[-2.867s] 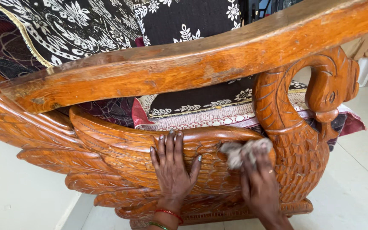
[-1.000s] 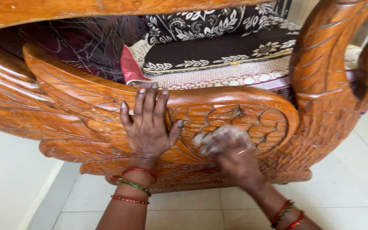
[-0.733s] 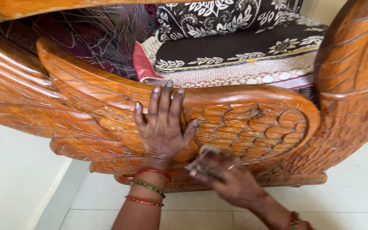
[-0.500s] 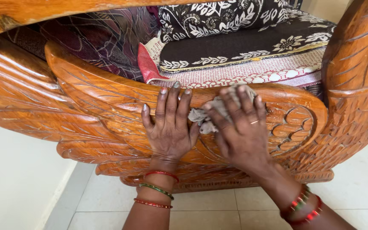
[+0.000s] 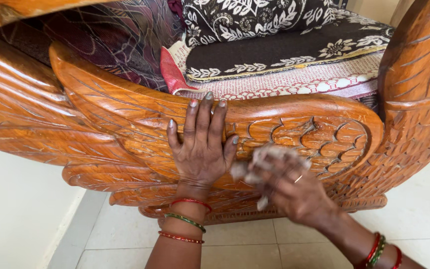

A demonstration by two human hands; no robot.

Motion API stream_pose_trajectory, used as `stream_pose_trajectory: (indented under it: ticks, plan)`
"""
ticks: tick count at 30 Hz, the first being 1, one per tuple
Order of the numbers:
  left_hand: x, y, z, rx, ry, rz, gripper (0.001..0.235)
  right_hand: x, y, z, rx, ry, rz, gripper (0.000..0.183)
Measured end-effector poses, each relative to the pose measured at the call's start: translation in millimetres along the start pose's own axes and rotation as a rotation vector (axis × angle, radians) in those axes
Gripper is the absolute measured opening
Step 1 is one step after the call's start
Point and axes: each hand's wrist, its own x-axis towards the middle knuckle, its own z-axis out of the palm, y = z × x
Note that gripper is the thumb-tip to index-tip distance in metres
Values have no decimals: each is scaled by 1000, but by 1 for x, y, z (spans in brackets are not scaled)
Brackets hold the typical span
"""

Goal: The person wipes the carved wooden armrest and base of a chair using a white cloth. They systematically clean the intricate carvings and the top rail of the chair.

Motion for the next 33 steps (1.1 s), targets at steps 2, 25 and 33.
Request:
stream_pose_trajectory:
  ticks: [2, 25, 33]
  plan:
    - [-1, 0, -1, -6, -18, 0, 64, 27, 10, -15, -29, 79, 104, 45]
    - [-1, -1, -1, 15, 1, 7, 61, 44, 14, -26, -102, 271, 173, 36]
    - [0, -1, -1, -6, 12, 9, 62, 94, 17, -28, -104, 231, 282, 57]
